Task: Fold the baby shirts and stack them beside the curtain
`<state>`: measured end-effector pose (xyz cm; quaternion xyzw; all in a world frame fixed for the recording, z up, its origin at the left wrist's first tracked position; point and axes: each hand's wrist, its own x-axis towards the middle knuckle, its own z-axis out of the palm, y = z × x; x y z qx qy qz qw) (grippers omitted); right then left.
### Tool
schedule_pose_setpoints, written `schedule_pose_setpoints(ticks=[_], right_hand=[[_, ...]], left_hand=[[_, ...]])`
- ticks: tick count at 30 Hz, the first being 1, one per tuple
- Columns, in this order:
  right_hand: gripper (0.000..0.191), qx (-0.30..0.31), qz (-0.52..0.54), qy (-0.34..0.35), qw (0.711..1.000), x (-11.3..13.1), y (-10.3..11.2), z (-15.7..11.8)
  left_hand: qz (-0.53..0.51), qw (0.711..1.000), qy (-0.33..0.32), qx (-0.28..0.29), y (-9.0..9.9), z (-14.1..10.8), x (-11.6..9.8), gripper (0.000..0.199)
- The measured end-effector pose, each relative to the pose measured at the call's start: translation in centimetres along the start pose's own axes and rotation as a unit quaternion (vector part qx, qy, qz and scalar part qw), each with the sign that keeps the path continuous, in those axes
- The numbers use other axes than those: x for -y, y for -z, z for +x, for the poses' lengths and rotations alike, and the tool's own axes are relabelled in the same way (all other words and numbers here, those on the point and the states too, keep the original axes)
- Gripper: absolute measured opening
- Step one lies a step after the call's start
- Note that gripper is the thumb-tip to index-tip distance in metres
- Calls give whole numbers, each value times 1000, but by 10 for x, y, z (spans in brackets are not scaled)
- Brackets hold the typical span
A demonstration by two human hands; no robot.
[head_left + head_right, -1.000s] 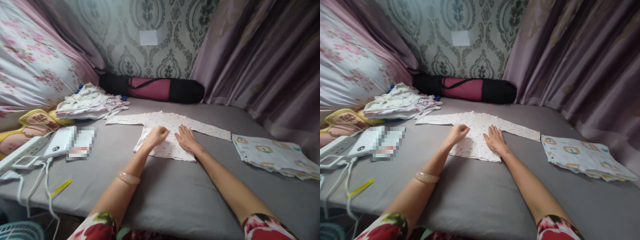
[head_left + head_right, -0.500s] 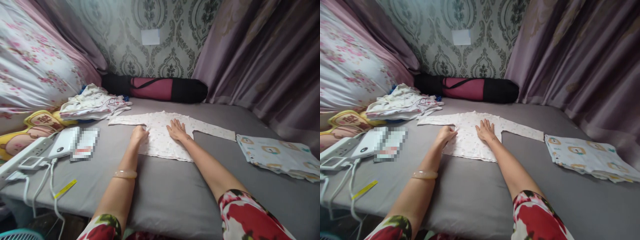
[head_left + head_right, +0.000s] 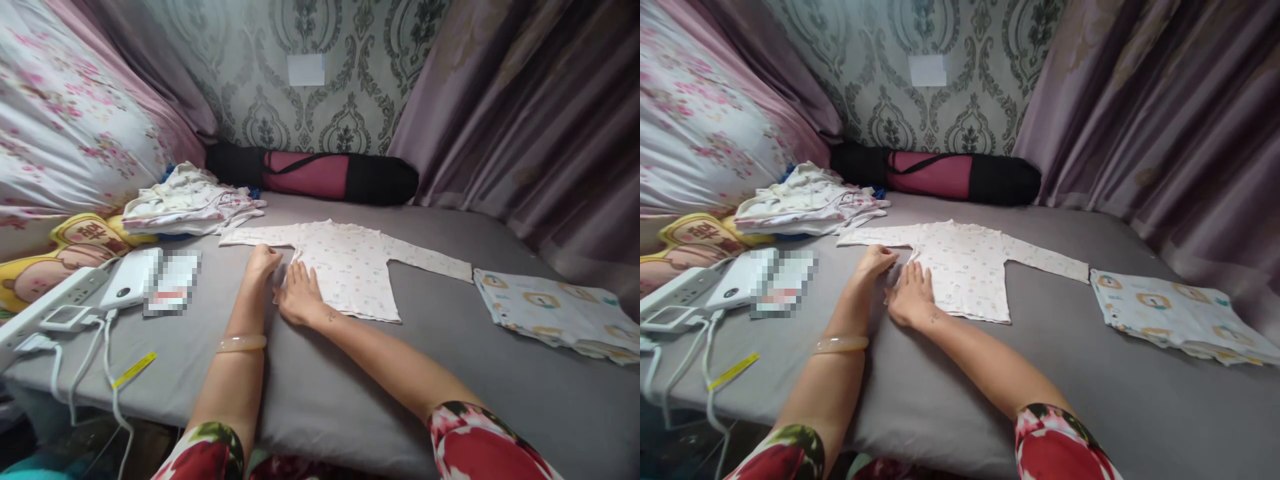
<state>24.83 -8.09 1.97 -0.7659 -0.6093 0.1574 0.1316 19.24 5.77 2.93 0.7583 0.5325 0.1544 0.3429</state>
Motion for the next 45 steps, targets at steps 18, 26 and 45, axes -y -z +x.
schedule_pose_setpoints(ticks=[18,26,45], right_hand=[[62,-89,-77,-79,990,-181,79,30],[65,-23,-97,30,995,-150,55,-14],[43,-20,124,111,986,-100,62,-88]], left_hand=[[125,926,-355,30,-66,-39,-56,30],[235,914,-320,81,-79,-35,-42,35],[249,897,-353,95,-73,-38,-43,37]])
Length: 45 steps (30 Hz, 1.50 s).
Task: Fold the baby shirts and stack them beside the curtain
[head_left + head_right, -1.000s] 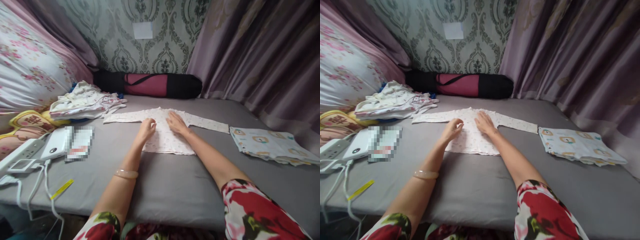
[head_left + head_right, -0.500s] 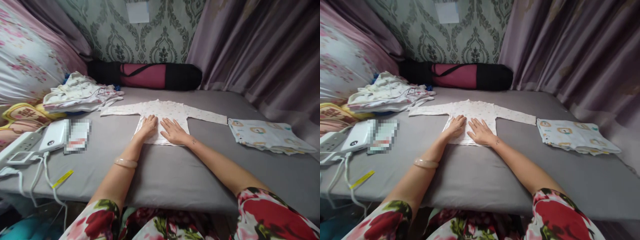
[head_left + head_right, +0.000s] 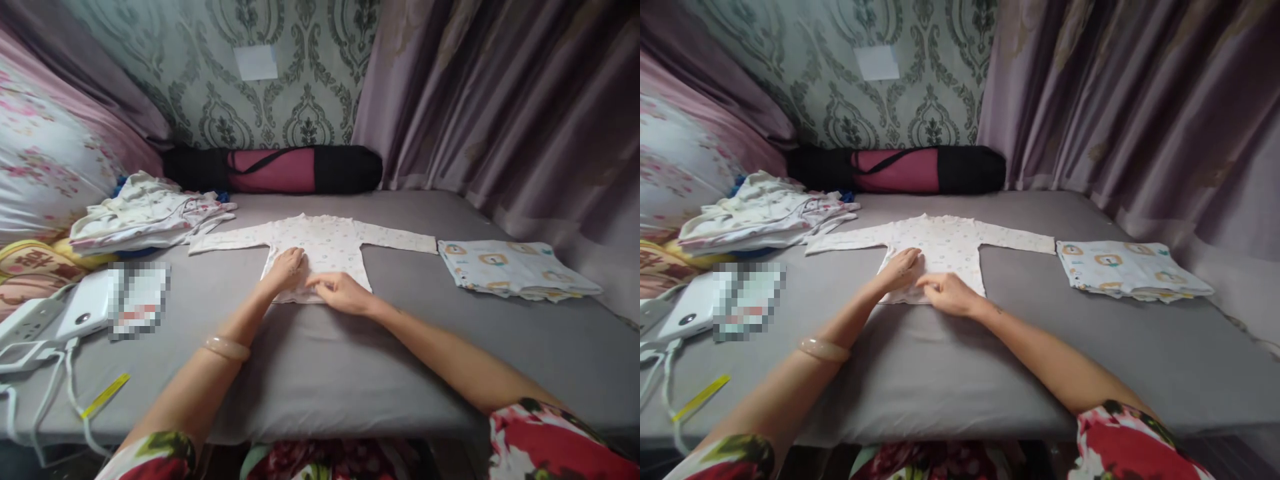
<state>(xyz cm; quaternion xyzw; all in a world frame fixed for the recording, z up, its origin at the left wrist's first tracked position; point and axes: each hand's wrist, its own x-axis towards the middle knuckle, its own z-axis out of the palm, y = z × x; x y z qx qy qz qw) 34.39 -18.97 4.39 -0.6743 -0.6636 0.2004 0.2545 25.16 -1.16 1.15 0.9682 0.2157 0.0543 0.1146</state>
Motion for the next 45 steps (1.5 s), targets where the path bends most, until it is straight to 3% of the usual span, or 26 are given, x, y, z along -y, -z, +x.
schedule_pose_setpoints(ticks=[1,3,7,16,22,25,28,30,32,35,38,42,45], right_hand=[[43,-51,-39,-37,997,-9,0,10],[46,-98,-127,-93,983,-26,-1,27],[58,-69,-200,-135,968,-45,-5,32],[65,-21,-232,-171,957,-56,12,-23],[65,-10,-247,-160,956,-59,18,-63],[59,-5,-266,-142,954,-50,31,-70],[40,-19,-293,-129,947,-39,49,-49],[40,-36,-294,-142,945,-35,56,-21],[41,-39,-272,-147,950,-36,53,12],[49,-37,-232,-170,957,-48,35,53],[66,-43,-201,-219,954,-67,21,79],[72,-60,-193,-277,939,-89,24,98],[75,-82,-213,-307,924,-102,33,108]], left_hand=[[6,1000,0,-12,-1,2,-4,38],[29,999,1,-31,-5,2,-13,43],[70,997,-11,-23,-10,-7,-15,53],[73,997,-13,15,1,-43,40,63],[88,995,-33,31,3,-66,51,68],[95,993,-72,16,19,-66,51,60],[82,990,-98,59,46,-43,47,47],[77,988,-94,99,59,-14,41,42],[61,993,-79,66,61,20,35,33],[24,997,-76,19,43,65,27,28],[31,998,-59,-16,17,94,29,32],[53,996,18,-64,-3,110,42,43],[62,991,100,-59,-7,111,49,53]])
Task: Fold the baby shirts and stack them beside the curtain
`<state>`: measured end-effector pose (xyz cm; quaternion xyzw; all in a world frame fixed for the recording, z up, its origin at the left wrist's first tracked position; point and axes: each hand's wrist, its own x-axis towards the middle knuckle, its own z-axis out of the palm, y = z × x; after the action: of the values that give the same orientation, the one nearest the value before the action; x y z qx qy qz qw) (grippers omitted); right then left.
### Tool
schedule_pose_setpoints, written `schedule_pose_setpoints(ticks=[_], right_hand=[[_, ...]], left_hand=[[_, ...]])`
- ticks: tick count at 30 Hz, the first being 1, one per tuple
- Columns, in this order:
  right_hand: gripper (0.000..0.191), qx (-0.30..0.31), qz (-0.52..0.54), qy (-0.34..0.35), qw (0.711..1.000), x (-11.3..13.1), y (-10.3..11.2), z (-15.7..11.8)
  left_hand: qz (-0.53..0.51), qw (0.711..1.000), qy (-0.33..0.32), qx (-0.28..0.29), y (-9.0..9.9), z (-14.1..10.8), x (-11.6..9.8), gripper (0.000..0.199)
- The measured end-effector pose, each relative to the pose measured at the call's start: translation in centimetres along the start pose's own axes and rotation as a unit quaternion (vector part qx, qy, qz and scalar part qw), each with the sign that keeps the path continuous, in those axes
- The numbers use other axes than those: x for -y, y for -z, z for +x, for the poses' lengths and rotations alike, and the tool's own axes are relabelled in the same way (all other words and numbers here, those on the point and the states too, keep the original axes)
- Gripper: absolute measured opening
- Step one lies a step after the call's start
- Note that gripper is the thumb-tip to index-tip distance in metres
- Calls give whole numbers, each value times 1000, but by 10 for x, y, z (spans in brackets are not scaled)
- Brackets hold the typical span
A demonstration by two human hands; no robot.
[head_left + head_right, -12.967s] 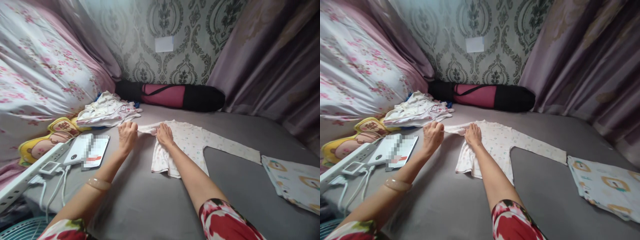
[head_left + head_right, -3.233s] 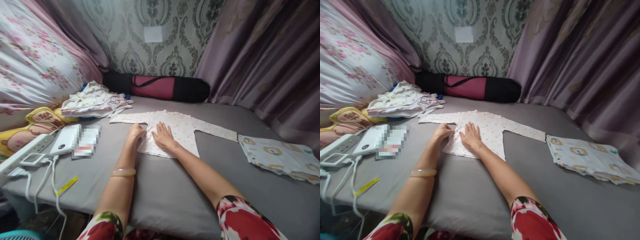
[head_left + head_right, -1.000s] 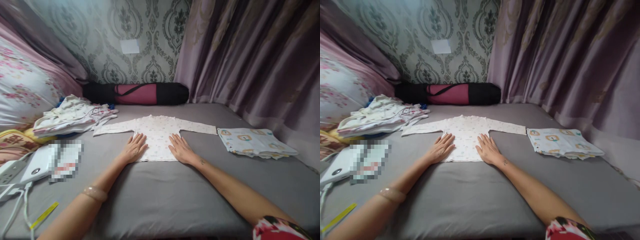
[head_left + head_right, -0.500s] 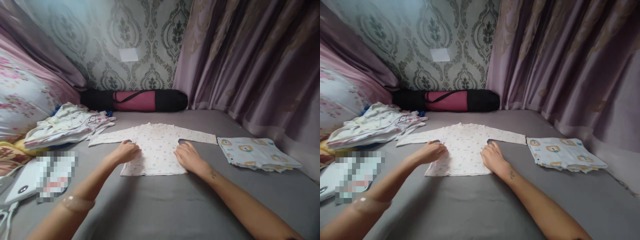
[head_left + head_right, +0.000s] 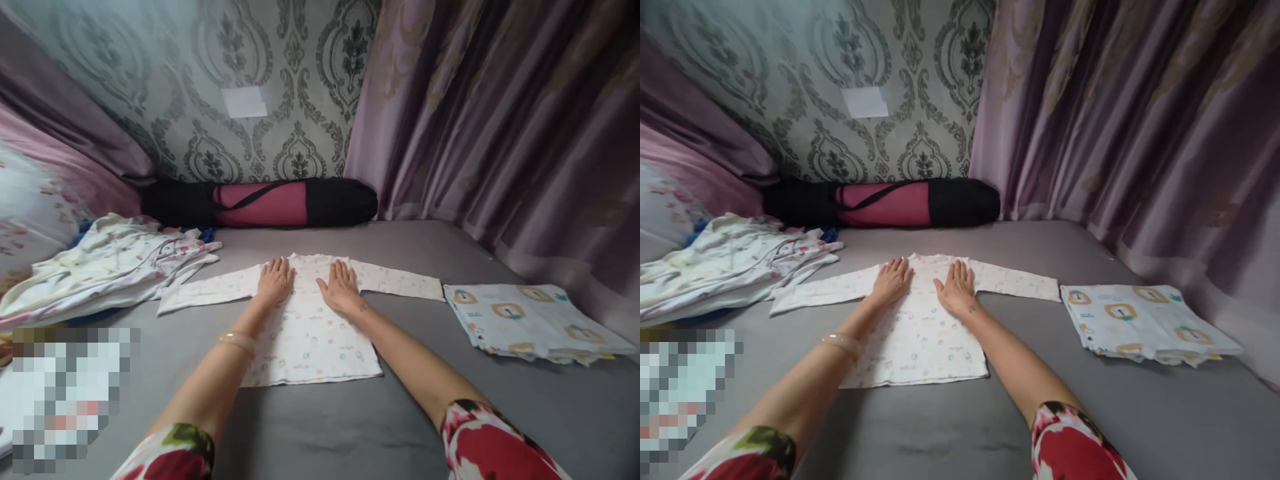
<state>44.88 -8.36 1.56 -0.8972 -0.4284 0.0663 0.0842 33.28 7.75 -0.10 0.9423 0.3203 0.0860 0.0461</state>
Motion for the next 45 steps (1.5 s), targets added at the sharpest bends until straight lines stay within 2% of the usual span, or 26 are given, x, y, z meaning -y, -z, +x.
schedule_pose_setpoints(ticks=[3,10,13,15,17,19,20,22,24,27,31,34,37,40,42,45], right_hand=[[77,-22,-11,-2,1000,-5,0,10],[77,-16,8,-2,1000,-6,-5,11],[76,19,57,7,998,-8,6,13],[67,39,116,16,992,-17,20,15],[56,9,163,13,987,-36,38,15],[49,-71,164,-18,984,-64,55,11],[47,-92,154,-38,983,-81,63,7],[46,-88,121,-122,981,-114,75,-4],[48,-61,73,-229,969,-144,81,-16],[44,-28,17,-310,950,-175,78,-29],[39,-22,-5,-338,941,-194,68,-31],[37,-49,-16,-362,931,-201,65,-29],[35,-59,2,-380,923,-205,68,-30],[33,-64,15,-392,918,-205,74,-32],[31,-71,33,-373,924,-206,79,-33],[32,-117,130,-313,934,-209,87,-31]], left_hand=[[5,999,32,17,-1,-2,0,59],[11,999,34,32,0,-3,-2,63],[9,998,35,58,3,-1,0,65],[11,996,30,86,7,2,1,66],[17,993,22,112,12,7,1,66],[26,992,10,125,18,12,0,63],[32,991,8,127,21,13,-3,60],[51,992,17,113,29,14,-11,51],[58,996,20,68,36,13,-25,41],[12,999,-41,7,40,13,-51,36],[-103,971,-211,35,26,21,-81,38],[-161,944,-285,42,8,30,-95,39],[-175,935,-304,43,-7,34,-103,42],[-159,941,-294,54,-13,34,-108,48],[-141,948,-275,73,-14,32,-112,54],[-122,953,-257,108,-11,31,-115,62]])
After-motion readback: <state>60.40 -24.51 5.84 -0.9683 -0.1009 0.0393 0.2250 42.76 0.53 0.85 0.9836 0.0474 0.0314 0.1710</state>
